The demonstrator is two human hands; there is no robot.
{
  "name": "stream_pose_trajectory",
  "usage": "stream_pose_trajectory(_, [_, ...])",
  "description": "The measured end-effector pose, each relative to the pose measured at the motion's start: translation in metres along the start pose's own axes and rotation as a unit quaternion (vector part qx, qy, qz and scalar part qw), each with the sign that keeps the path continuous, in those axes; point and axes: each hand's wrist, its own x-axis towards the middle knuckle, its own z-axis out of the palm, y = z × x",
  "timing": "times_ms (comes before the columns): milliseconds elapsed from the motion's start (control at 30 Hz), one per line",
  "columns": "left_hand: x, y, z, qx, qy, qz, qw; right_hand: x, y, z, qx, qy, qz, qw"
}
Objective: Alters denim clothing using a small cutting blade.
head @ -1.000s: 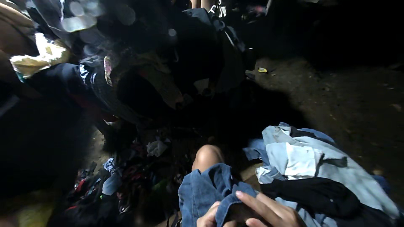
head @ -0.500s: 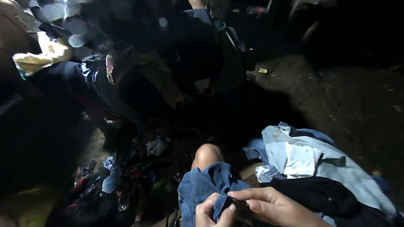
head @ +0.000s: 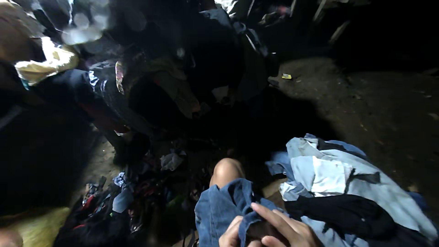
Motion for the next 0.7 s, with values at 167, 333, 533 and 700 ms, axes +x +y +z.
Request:
stream_pose_trajectory(167, [-0.002, 0.009, -0.006, 0.028, -0.001, 0.003, 1.0, -0.007, 0.003, -0.008, 0.012, -0.014, 0.001, 1.0])
stream_pose_trajectory(333, [-0.004, 0.005, -0.006, 0.037, -0.016, 0.023, 0.999, -0.004, 0.0, -0.004, 0.006, 0.005, -0.012, 1.0])
stream_pose_trajectory(533, [-0.006, 0.007, -0.001, 0.059, 0.01, 0.033, 0.998, 0.001, 0.0, -0.001, 0.073, -0.012, 0.017, 0.997])
stream_pose_trajectory(700, [0.007, 0.008, -0.031, 0.06, -0.081, 0.017, 0.995, 0.025, 0.019, -0.03, 0.465, -0.232, 0.196, 0.831])
